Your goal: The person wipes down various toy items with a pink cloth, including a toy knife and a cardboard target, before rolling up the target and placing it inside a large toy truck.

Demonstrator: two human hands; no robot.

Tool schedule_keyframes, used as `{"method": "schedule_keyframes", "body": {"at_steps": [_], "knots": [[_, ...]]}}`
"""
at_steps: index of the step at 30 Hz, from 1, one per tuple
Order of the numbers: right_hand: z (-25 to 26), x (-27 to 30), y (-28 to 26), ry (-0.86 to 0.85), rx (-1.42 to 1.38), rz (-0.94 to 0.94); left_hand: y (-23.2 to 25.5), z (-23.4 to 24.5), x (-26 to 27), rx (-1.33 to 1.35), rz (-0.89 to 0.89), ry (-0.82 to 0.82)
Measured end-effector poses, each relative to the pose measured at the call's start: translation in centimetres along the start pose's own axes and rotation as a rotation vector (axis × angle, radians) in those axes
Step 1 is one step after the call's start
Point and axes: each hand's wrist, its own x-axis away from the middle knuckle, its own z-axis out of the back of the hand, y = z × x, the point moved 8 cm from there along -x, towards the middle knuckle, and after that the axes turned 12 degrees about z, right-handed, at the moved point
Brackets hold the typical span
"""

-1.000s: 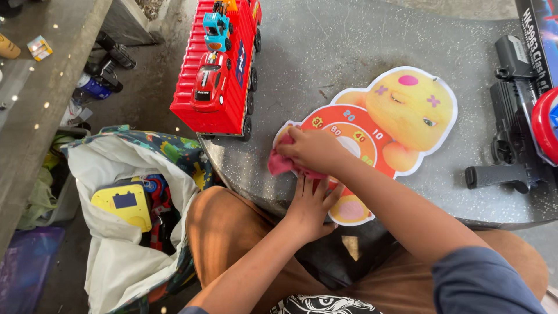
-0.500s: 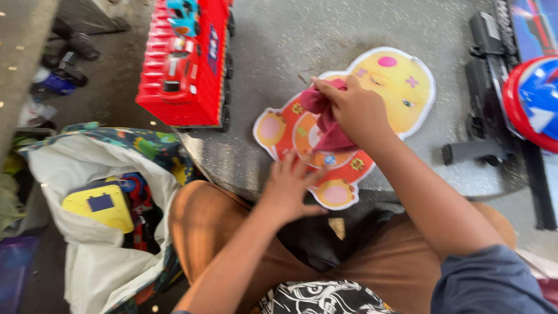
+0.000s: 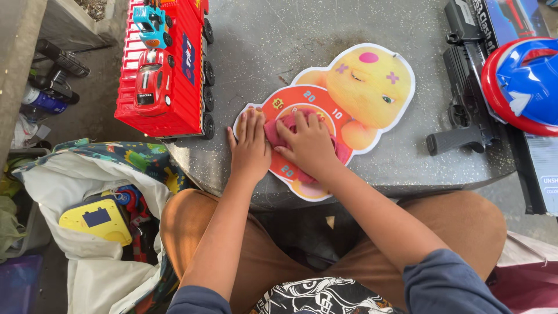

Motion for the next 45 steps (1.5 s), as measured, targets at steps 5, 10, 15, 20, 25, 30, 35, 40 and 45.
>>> {"method": "schedule_keyframes", "body": {"at_steps": [5,10,15,20,25,30,35,40,45], "knots": [[-0.4,2.7,-5.1,-0.206,-0.305,0.290,-1.7,-0.9,0.0,0.301,0.026,-0.198],[3.2,8.6,-11.2,-0.837,-1.016,0.162,-1.0,0.2,-0.4,0.115,0.085,-0.182],[3.1,3.3,-0.8,-0.415,-0.722,-0.191,-1.1,0.4,-0.2,0.070,0.074,-0.179],[-1.5,0.8,-1.7,-0.312,-0.286,-0.126,-1.1,0.0,-0.3,0.075,0.058,-0.150],[-1.2,6.7,-10.1,-0.887,-0.504,0.397,-1.2,-0.1,-0.5,0.073,0.082,-0.183],[1.2,5.0,-2.0,-0.593,-0.832,0.007,-1.2,-0.2,-0.3,0.085,0.079,-0.199],[4.0,4.6,14.3,0.098,-0.542,-0.451,-0.5,0.9,-0.9,0.062,0.065,-0.270],[0.8,6.5,9.0,-0.346,-0.198,-0.305,-0.1,1.8,-1.1,0.057,0.094,-0.324],[3.2,13.6,-0.8,-1.170,-1.158,0.010,-0.3,1.1,-1.2,0.092,0.125,-0.326]]}}
